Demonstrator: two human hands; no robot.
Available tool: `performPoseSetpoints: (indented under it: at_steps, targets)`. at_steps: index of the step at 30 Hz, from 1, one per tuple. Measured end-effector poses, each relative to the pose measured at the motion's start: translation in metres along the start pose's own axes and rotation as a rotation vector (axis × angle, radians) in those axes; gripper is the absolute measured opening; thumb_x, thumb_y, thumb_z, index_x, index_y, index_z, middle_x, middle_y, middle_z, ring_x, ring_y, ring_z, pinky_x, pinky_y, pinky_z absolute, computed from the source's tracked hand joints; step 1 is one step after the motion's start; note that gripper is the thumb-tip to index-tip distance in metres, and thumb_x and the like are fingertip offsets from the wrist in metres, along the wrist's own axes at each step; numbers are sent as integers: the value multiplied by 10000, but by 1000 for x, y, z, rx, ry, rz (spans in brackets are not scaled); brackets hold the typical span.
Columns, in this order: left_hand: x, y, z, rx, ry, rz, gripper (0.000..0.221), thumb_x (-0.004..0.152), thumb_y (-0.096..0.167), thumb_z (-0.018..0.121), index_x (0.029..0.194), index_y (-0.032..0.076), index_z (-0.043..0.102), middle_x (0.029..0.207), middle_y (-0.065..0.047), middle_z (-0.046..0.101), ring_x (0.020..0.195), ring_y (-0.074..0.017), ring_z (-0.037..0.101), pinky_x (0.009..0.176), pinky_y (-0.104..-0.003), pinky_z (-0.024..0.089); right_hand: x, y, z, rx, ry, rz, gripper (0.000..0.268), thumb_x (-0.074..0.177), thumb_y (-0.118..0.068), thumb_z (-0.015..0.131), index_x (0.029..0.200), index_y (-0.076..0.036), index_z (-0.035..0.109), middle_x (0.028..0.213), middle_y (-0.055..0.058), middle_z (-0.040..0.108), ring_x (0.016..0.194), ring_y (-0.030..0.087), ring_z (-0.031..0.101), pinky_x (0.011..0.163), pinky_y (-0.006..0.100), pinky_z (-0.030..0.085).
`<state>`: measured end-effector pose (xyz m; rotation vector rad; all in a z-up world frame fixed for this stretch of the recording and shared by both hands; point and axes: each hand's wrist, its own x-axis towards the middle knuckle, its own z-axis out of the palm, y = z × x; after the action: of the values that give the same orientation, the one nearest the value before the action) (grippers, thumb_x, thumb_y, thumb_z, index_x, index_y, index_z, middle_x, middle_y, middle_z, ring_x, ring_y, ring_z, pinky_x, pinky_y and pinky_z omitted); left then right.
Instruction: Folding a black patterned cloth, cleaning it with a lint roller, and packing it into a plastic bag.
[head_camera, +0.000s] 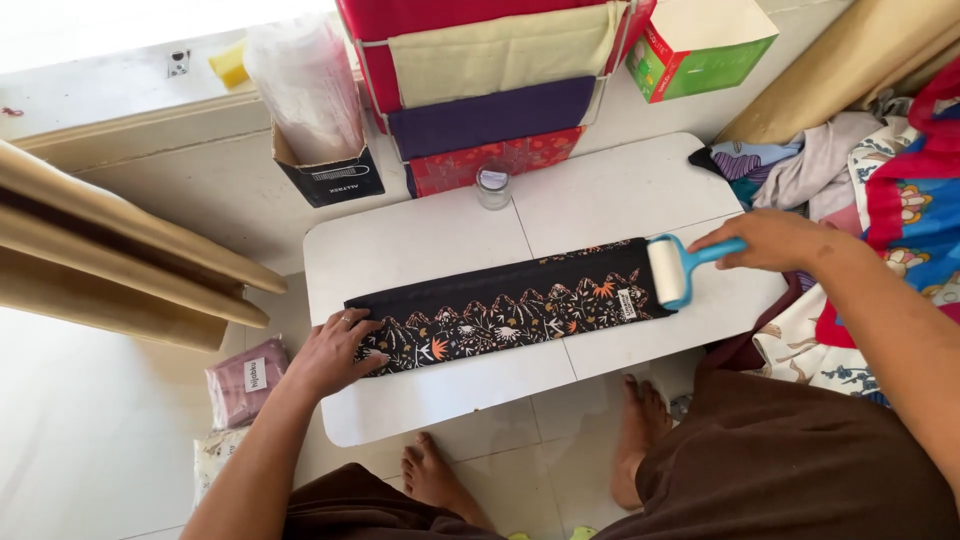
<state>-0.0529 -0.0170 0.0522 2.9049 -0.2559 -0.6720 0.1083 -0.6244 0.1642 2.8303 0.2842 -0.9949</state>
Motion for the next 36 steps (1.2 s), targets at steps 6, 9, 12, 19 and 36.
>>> performPoseSetpoints:
  at_steps: [6, 9, 12, 19, 36]
  targets:
    - [9, -12, 10, 18, 22, -21, 601, 927, 485, 653, 1446, 226, 497, 1561, -48, 418, 1409, -271, 435, 1079, -522, 433, -2, -74, 18, 156, 107, -403, 499, 968, -405, 553, 1462, -470, 519, 1147, -40, 677, 1004, 198, 646, 831, 365, 482]
    - [14, -13, 12, 10, -14, -31, 618, 919, 451, 663, 1459, 208, 486, 1578, -49, 395, 1424, -273, 423, 1095, -514, 439, 3, -94, 25, -61, -3, -407, 501, 1031, -380, 476, 1511, -510, 413, 1055, -33, 566, 828, 184, 588, 655, 364, 470]
    - [15, -15, 12, -3, -42, -27, 727, 851, 404, 765, 1482, 216, 456, 1604, -53, 351, 1425, -276, 407, 1071, -506, 468, 1, -75, 7, 168, -129, -255, 517, 940, -332, 666, 1416, -518, 590, 1302, -80, 724, 1105, 145, 686, 982, 296, 491]
    - [11, -19, 11, -24, -33, -6, 780, 783, 330, 858, 1461, 253, 480, 1604, -63, 342, 1421, -281, 404, 1079, -496, 446, -7, -22, -9, -116, -93, 91, 477, 907, -424, 722, 1293, -695, 649, 1310, -130, 727, 1017, 146, 737, 819, 276, 528]
    - [14, -41, 33, 35, 205, 30, 361, 964, 102, 556, 1294, 213, 651, 1401, 16, 615, 1376, -240, 523, 907, -437, 589, -7, -243, 15, -416, 173, -526, 535, 1014, -624, 292, 1516, -459, 374, 1206, 11, 648, 911, 253, 772, 803, 413, 630]
